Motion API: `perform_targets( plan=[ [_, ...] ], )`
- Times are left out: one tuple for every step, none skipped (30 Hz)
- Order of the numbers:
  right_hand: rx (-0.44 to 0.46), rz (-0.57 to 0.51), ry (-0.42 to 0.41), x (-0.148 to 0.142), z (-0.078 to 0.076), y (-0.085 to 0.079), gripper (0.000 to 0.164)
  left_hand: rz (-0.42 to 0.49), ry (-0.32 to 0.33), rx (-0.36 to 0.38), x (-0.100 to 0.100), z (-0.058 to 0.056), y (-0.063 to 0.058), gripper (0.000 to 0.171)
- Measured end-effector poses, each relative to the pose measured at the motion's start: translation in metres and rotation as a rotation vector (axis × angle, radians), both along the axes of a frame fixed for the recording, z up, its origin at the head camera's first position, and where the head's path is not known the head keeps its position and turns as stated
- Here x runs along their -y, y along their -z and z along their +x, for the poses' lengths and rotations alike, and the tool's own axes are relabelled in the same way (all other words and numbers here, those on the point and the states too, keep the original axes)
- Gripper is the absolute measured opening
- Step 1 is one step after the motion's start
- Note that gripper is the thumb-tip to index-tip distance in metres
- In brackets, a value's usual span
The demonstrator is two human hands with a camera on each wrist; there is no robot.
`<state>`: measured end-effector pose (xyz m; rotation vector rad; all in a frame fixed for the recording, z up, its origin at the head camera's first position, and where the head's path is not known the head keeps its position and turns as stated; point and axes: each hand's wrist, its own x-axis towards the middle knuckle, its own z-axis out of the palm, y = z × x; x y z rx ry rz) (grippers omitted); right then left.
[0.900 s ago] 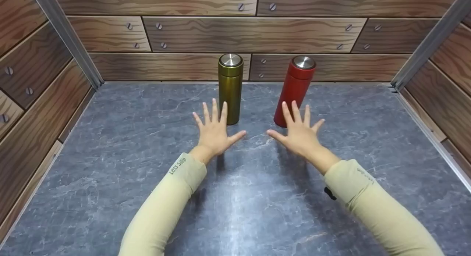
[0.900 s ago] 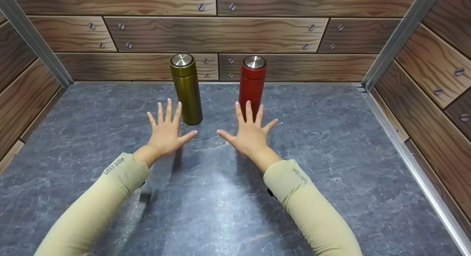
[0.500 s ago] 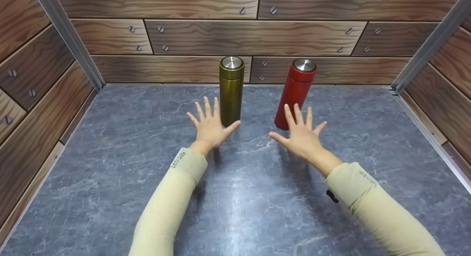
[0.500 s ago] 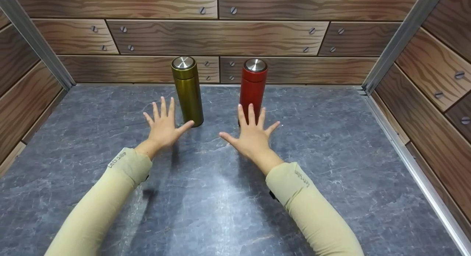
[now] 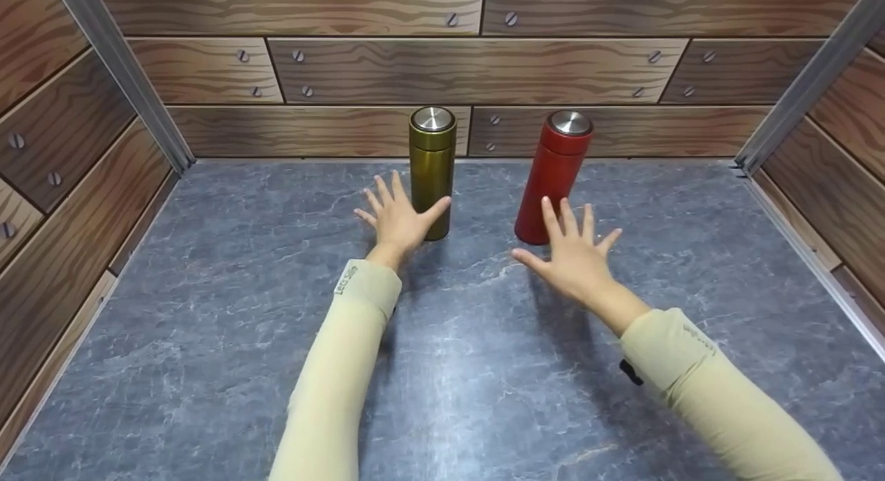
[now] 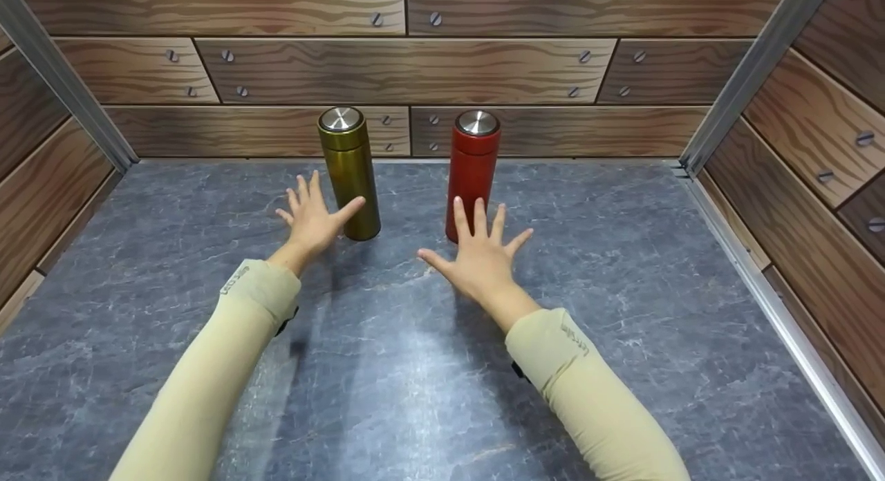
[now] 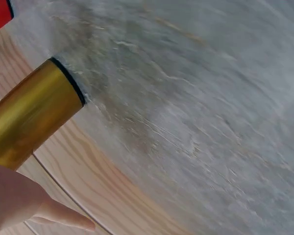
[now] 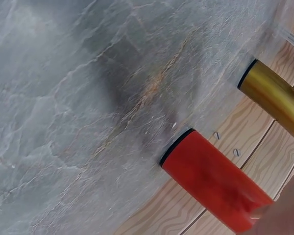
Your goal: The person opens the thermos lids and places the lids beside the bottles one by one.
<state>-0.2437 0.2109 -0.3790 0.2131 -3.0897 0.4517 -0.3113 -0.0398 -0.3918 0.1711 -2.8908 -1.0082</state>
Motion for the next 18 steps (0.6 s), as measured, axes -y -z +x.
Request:
perform_targets(
  plan=[
    [-0.001,-0.001,0.002,-0.001,0.000,0.000,0.096,0.011,-0.010,-0.001,-0.001,-0.002,-0.001,0.110],
    [-0.002,-0.003,0.004,-0.001,0.000,0.000,0.096,0.024,-0.018,-0.001,-0.001,-0.003,-0.001,0.111],
    [-0.003,-0.004,0.006,-0.002,0.000,0.000,0.096,0.038,-0.024,-0.003,-0.002,-0.004,-0.002,0.111],
    [-0.002,-0.006,0.007,-0.002,0.001,0.000,0.096,0.049,-0.031,-0.005,-0.002,-0.005,-0.003,0.111],
    [-0.001,-0.008,0.008,-0.002,0.001,0.000,0.096,0.059,-0.036,-0.006,-0.002,-0.006,-0.003,0.111],
    [0.001,-0.007,0.008,-0.002,0.001,0.000,0.096,0.069,-0.041,-0.007,-0.003,-0.007,-0.004,0.111],
    [0.002,-0.006,0.008,-0.002,0.002,0.000,0.096,0.077,-0.045,-0.008,-0.003,-0.009,-0.005,0.111],
    [0.004,-0.005,0.008,-0.002,0.002,-0.001,0.097,0.085,-0.049,-0.011,-0.004,-0.010,-0.005,0.110],
    [0.003,-0.003,0.008,-0.002,0.002,-0.001,0.097,0.093,-0.051,-0.016,-0.004,-0.011,-0.006,0.109],
    [0.002,-0.002,0.008,-0.002,0.003,-0.001,0.098,0.098,-0.053,-0.024,-0.005,-0.012,-0.007,0.108],
    [-0.001,-0.001,0.008,-0.002,0.003,-0.001,0.098,0.105,-0.054,-0.032,-0.006,-0.013,-0.008,0.107],
    [-0.004,0.001,0.009,-0.002,0.003,-0.001,0.097,0.110,-0.055,-0.042,-0.007,-0.015,-0.009,0.105],
    [-0.008,0.001,0.009,-0.002,0.003,-0.002,0.097,0.118,-0.053,-0.049,-0.008,-0.015,-0.010,0.104],
    [-0.011,0.000,0.011,-0.002,0.003,-0.002,0.096,0.127,-0.051,-0.056,-0.009,-0.016,-0.010,0.102],
    [-0.014,-0.001,0.012,-0.002,0.003,-0.002,0.096,0.141,-0.052,-0.063,-0.010,-0.017,-0.011,0.100],
    [-0.016,-0.001,0.012,-0.002,0.003,-0.002,0.095,0.155,-0.055,-0.068,-0.011,-0.017,-0.011,0.099],
    [-0.017,0.003,0.012,-0.002,0.003,-0.002,0.095,0.166,-0.059,-0.072,-0.012,-0.017,-0.011,0.097],
    [-0.018,0.006,0.013,-0.002,0.003,-0.002,0.095,0.182,-0.065,-0.080,-0.013,-0.017,-0.011,0.094]
  ],
)
